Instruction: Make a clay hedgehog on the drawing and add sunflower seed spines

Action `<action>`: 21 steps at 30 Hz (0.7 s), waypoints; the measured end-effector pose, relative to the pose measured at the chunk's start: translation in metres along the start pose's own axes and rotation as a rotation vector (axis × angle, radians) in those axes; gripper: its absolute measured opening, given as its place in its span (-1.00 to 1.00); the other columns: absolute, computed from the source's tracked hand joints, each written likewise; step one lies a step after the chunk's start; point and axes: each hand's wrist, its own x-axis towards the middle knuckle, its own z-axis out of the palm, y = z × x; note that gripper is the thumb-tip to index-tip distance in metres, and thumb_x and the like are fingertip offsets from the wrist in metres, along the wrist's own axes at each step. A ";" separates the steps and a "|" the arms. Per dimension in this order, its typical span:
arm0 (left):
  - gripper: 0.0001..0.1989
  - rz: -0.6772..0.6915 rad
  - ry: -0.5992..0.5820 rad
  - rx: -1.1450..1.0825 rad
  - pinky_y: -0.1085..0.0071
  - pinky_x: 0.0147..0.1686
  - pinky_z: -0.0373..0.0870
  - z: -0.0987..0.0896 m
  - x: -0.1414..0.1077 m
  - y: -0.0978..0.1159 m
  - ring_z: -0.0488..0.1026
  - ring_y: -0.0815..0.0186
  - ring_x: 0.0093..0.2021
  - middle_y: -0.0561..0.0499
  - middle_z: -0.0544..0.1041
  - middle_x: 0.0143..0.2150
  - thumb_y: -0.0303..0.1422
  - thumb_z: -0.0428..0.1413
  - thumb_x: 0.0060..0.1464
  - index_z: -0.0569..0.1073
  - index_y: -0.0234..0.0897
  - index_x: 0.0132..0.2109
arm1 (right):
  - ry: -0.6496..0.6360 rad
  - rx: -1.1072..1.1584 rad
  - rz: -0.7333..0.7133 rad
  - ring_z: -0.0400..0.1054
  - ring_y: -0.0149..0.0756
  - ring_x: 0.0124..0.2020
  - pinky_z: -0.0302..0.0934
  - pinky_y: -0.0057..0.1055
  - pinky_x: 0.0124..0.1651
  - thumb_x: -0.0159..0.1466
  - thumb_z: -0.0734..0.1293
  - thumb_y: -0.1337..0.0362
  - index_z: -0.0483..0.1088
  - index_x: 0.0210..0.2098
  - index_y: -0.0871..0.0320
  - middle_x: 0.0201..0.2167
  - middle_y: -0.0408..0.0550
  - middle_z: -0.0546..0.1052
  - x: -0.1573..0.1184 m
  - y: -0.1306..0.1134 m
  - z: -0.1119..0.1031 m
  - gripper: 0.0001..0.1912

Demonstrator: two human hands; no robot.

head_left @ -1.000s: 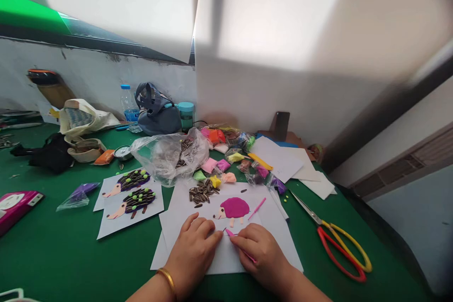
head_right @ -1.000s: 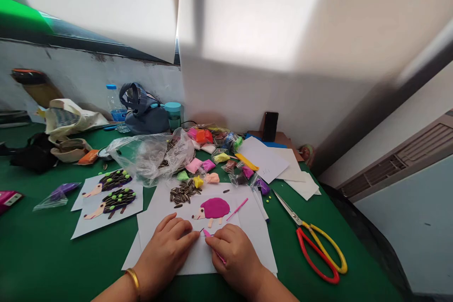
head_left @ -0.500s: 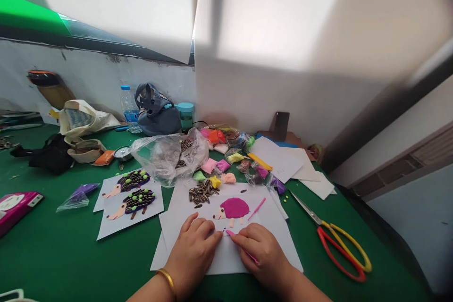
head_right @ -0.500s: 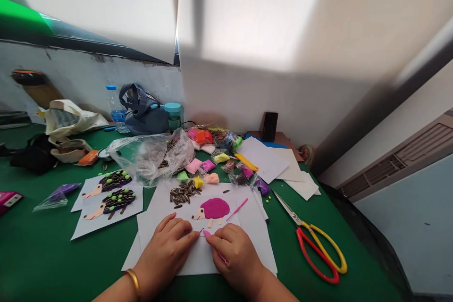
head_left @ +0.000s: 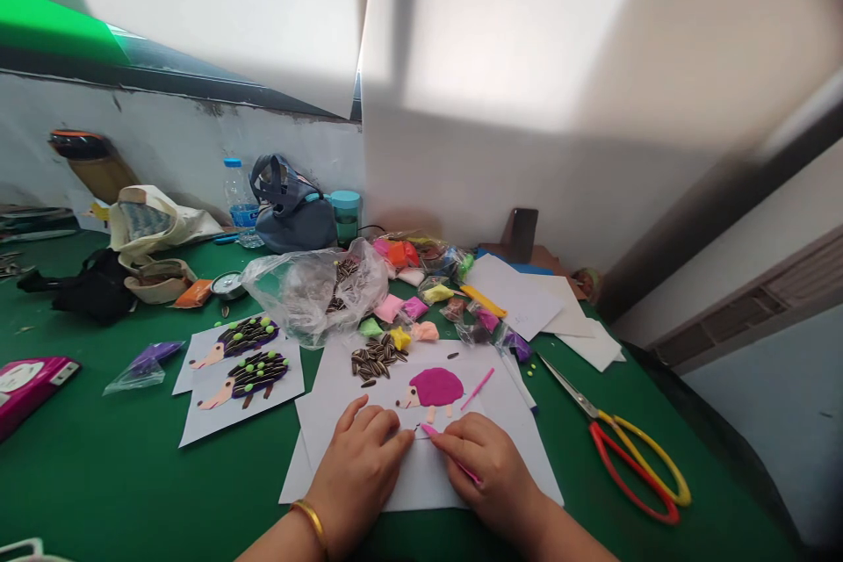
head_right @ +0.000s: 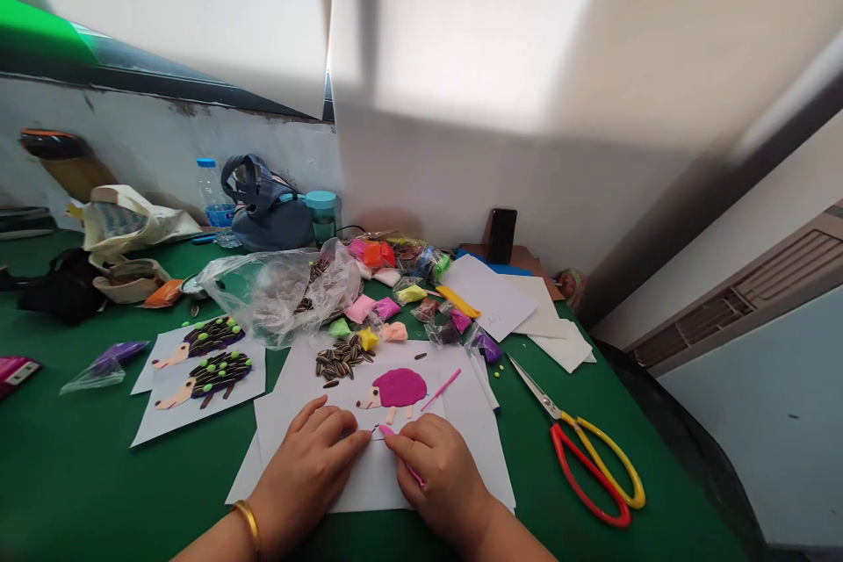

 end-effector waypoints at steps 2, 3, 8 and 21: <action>-0.77 0.000 0.001 -0.002 0.06 0.20 0.04 0.000 0.000 0.000 0.35 0.22 -0.16 0.06 0.48 -0.23 -0.46 0.12 0.13 0.48 -0.06 -0.09 | -0.004 0.001 0.002 0.35 -0.25 -0.35 0.27 -0.33 -0.31 0.25 0.24 0.51 0.48 -0.05 0.13 -0.33 0.01 0.55 0.000 0.000 0.000 -0.66; -0.77 0.000 0.001 -0.002 0.06 0.20 0.04 0.000 0.000 0.000 0.35 0.22 -0.16 0.06 0.48 -0.23 -0.46 0.13 0.12 0.48 -0.06 -0.09 | -0.009 0.000 0.004 0.35 -0.25 -0.35 0.27 -0.33 -0.31 0.25 0.24 0.51 0.49 -0.06 0.13 -0.34 0.00 0.55 0.000 0.000 0.000 -0.67; -0.77 0.001 0.000 -0.003 0.06 0.21 0.03 -0.001 0.001 0.000 0.35 0.23 -0.16 0.07 0.47 -0.23 -0.46 0.13 0.13 0.48 -0.06 -0.09 | -0.016 0.002 0.010 0.35 -0.26 -0.36 0.28 -0.34 -0.32 0.25 0.25 0.51 0.49 -0.06 0.12 -0.34 -0.01 0.55 0.000 0.000 0.002 -0.66; -0.75 0.010 -0.019 0.023 0.04 0.20 0.05 -0.007 0.003 0.003 0.35 0.23 -0.16 0.05 0.47 -0.23 -0.50 0.09 0.13 0.48 -0.08 -0.09 | -0.014 0.010 0.008 0.38 -0.25 -0.36 0.30 -0.34 -0.31 0.24 0.24 0.51 0.49 -0.04 0.09 -0.34 -0.01 0.56 0.002 0.000 0.002 -0.63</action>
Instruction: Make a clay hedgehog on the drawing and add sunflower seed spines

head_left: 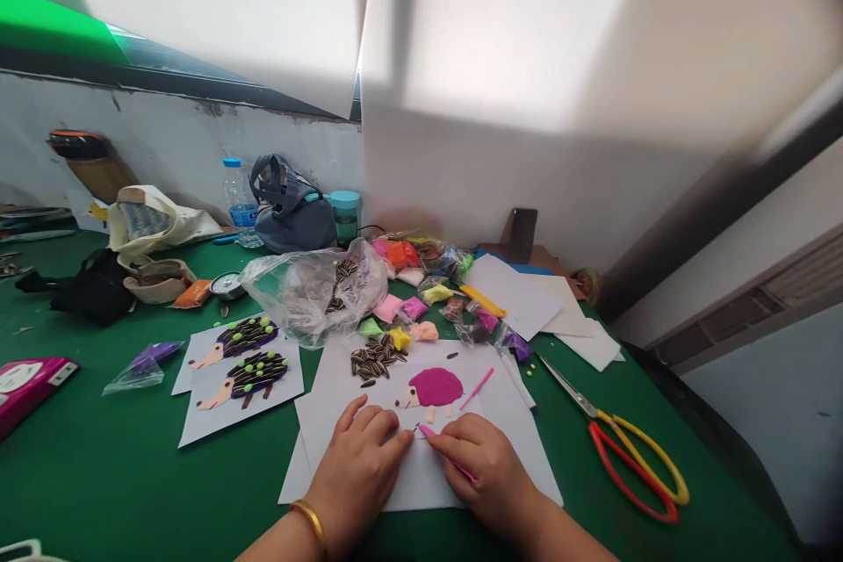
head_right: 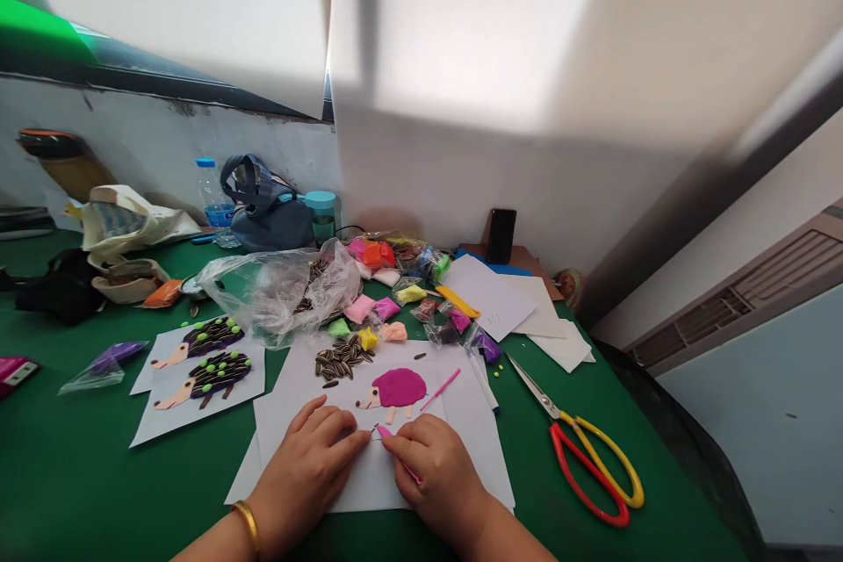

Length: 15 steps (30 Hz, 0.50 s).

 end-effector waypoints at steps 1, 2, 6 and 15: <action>-0.76 0.001 0.002 0.000 0.04 0.20 0.05 0.000 0.000 0.000 0.35 0.22 -0.16 0.05 0.47 -0.22 -0.49 0.09 0.14 0.48 -0.08 -0.09 | 0.002 0.005 0.001 0.38 -0.25 -0.35 0.30 -0.34 -0.31 0.24 0.24 0.50 0.49 -0.03 0.09 -0.33 0.00 0.56 0.000 0.000 0.000 -0.62; -0.76 0.001 0.008 -0.001 0.04 0.20 0.05 0.000 0.000 0.000 0.35 0.22 -0.16 0.05 0.47 -0.22 -0.48 0.09 0.14 0.48 -0.08 -0.09 | 0.003 0.011 0.003 0.38 -0.25 -0.35 0.31 -0.34 -0.30 0.25 0.23 0.50 0.49 -0.02 0.09 -0.33 0.00 0.56 0.001 0.000 -0.001 -0.62; -0.77 0.005 0.033 -0.004 0.04 0.20 0.05 0.003 0.000 -0.002 0.35 0.22 -0.17 0.06 0.47 -0.24 -0.48 0.10 0.14 0.48 -0.08 -0.10 | -0.002 0.035 0.023 0.39 -0.25 -0.34 0.31 -0.34 -0.29 0.26 0.24 0.50 0.49 -0.01 0.08 -0.33 -0.01 0.56 0.000 -0.001 -0.002 -0.62; -0.77 0.006 0.030 -0.007 0.04 0.20 0.03 0.004 -0.001 -0.002 0.35 0.23 -0.18 0.05 0.47 -0.24 -0.47 0.10 0.14 0.48 -0.08 -0.09 | -0.029 0.035 0.058 0.41 -0.25 -0.30 0.33 -0.34 -0.25 0.26 0.26 0.48 0.51 -0.05 0.08 -0.31 -0.01 0.57 -0.004 0.004 0.004 -0.66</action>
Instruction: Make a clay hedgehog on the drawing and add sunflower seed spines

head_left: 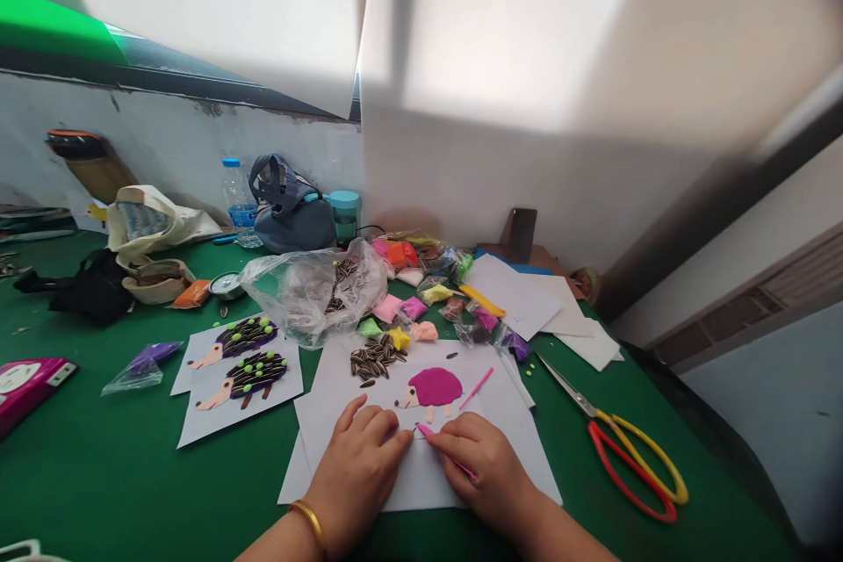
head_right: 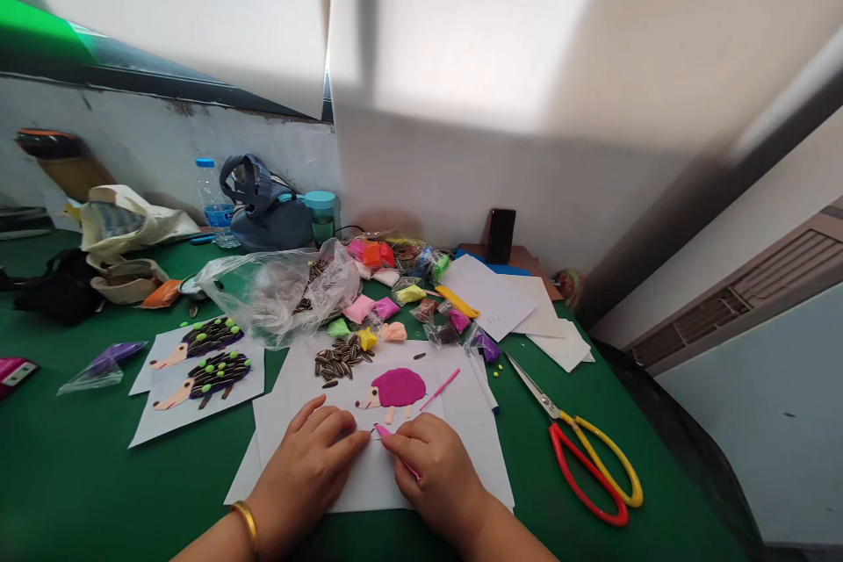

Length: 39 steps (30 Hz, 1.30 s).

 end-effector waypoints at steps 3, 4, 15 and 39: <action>-0.77 0.002 -0.005 0.003 0.03 0.21 0.03 0.000 0.000 0.000 0.35 0.23 -0.18 0.05 0.47 -0.23 -0.48 0.08 0.15 0.48 -0.09 -0.09 | 0.019 0.024 0.011 0.41 -0.26 -0.29 0.34 -0.33 -0.24 0.28 0.25 0.46 0.50 -0.01 0.06 -0.28 -0.01 0.57 -0.001 0.001 -0.001 -0.65; -0.77 0.000 -0.010 0.002 0.03 0.21 0.02 -0.001 0.000 0.000 0.35 0.23 -0.18 0.05 0.47 -0.23 -0.48 0.08 0.15 0.48 -0.09 -0.09 | 0.028 0.036 0.015 0.42 -0.26 -0.29 0.35 -0.33 -0.24 0.28 0.25 0.46 0.50 0.00 0.05 -0.28 -0.01 0.57 -0.001 0.001 -0.001 -0.64; -0.76 0.005 -0.004 0.018 0.02 0.23 0.04 0.000 -0.001 -0.001 0.36 0.25 -0.18 0.06 0.47 -0.22 -0.49 0.10 0.13 0.48 -0.09 -0.09 | 0.006 0.113 0.241 0.50 -0.24 -0.26 0.40 -0.32 -0.17 0.34 0.24 0.31 0.55 -0.06 0.02 -0.26 -0.04 0.63 0.007 -0.001 -0.006 -0.72; -0.72 0.018 -0.012 0.036 -0.04 0.24 0.05 -0.002 0.001 0.000 0.37 0.23 -0.15 0.04 0.48 -0.20 -0.54 0.07 0.11 0.48 -0.11 -0.08 | -0.050 0.191 0.435 0.49 -0.20 -0.27 0.35 -0.29 -0.17 0.29 0.23 0.39 0.55 -0.18 0.04 -0.34 -0.09 0.61 0.015 0.000 -0.004 -0.73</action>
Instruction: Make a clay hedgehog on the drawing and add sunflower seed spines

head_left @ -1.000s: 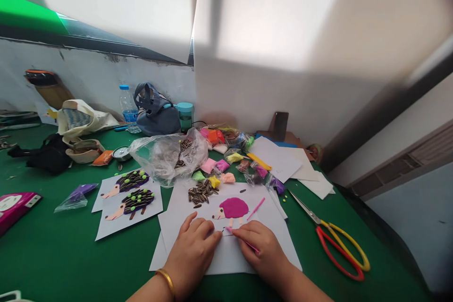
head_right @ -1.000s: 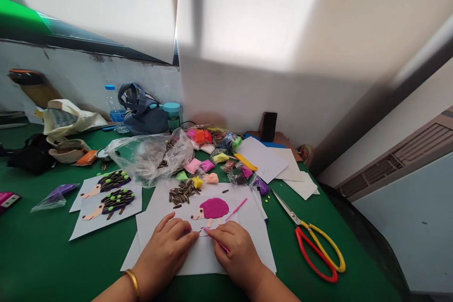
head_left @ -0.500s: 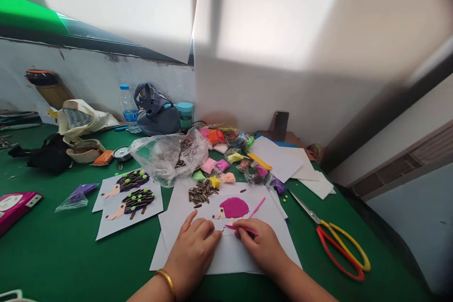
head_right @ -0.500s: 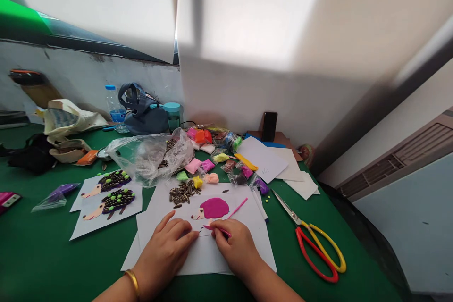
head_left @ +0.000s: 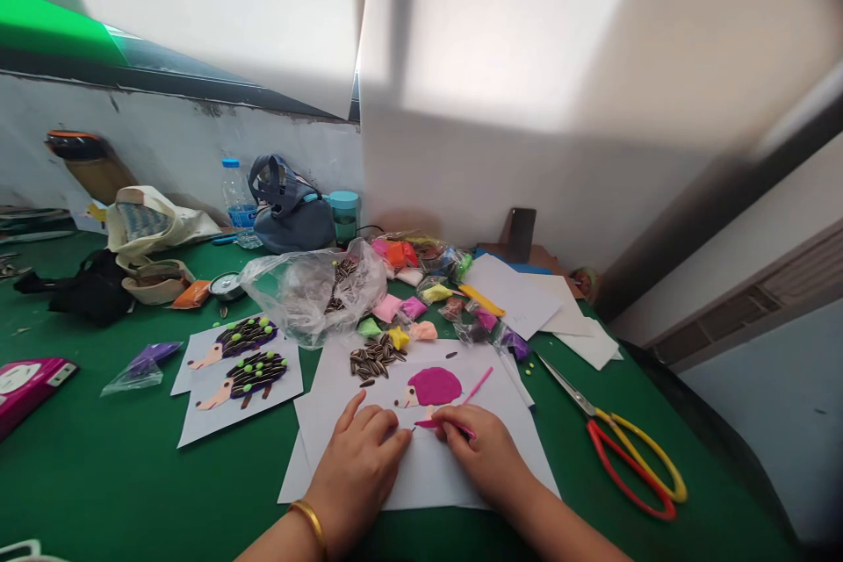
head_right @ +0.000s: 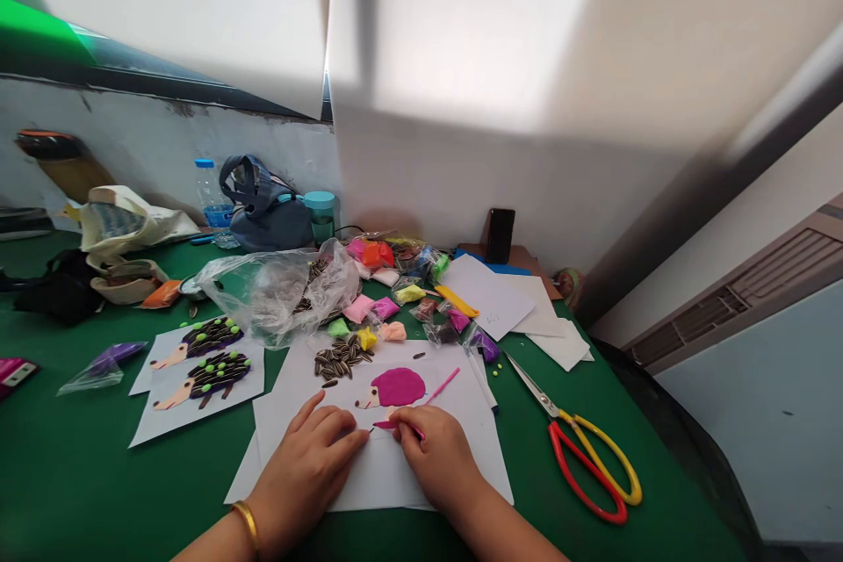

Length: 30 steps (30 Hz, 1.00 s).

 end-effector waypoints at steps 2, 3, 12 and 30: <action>-0.72 0.000 -0.002 0.002 -0.04 0.24 0.05 0.000 0.000 0.000 0.37 0.23 -0.16 0.04 0.48 -0.21 -0.54 0.07 0.12 0.48 -0.11 -0.08 | 0.000 0.003 0.011 0.49 -0.20 -0.27 0.35 -0.28 -0.16 0.29 0.23 0.38 0.55 -0.18 0.05 -0.34 -0.09 0.61 0.000 -0.001 0.000 -0.74; -0.73 -0.001 -0.002 0.003 -0.04 0.24 0.06 0.000 -0.001 0.000 0.37 0.23 -0.16 0.04 0.48 -0.21 -0.54 0.07 0.12 0.48 -0.11 -0.09 | 0.000 0.010 0.019 0.49 -0.19 -0.27 0.35 -0.28 -0.15 0.29 0.24 0.38 0.55 -0.18 0.05 -0.34 -0.08 0.61 0.000 -0.001 -0.001 -0.74; -0.73 -0.010 -0.009 -0.011 -0.06 0.25 0.03 0.001 -0.001 -0.001 0.37 0.22 -0.15 0.05 0.48 -0.21 -0.53 0.09 0.10 0.48 -0.10 -0.09 | 0.016 0.171 0.121 0.50 -0.20 -0.27 0.36 -0.30 -0.15 0.31 0.24 0.29 0.53 -0.18 0.08 -0.31 -0.06 0.61 -0.002 0.004 -0.001 -0.78; -0.77 -0.018 0.026 -0.035 -0.07 0.25 0.02 0.003 0.000 0.000 0.38 0.22 -0.16 0.06 0.49 -0.22 -0.51 0.09 0.12 0.48 -0.09 -0.13 | -0.013 0.068 0.080 0.46 -0.19 -0.23 0.29 -0.28 -0.11 0.31 0.22 0.32 0.53 -0.19 0.06 -0.30 -0.07 0.59 -0.002 0.000 -0.002 -0.76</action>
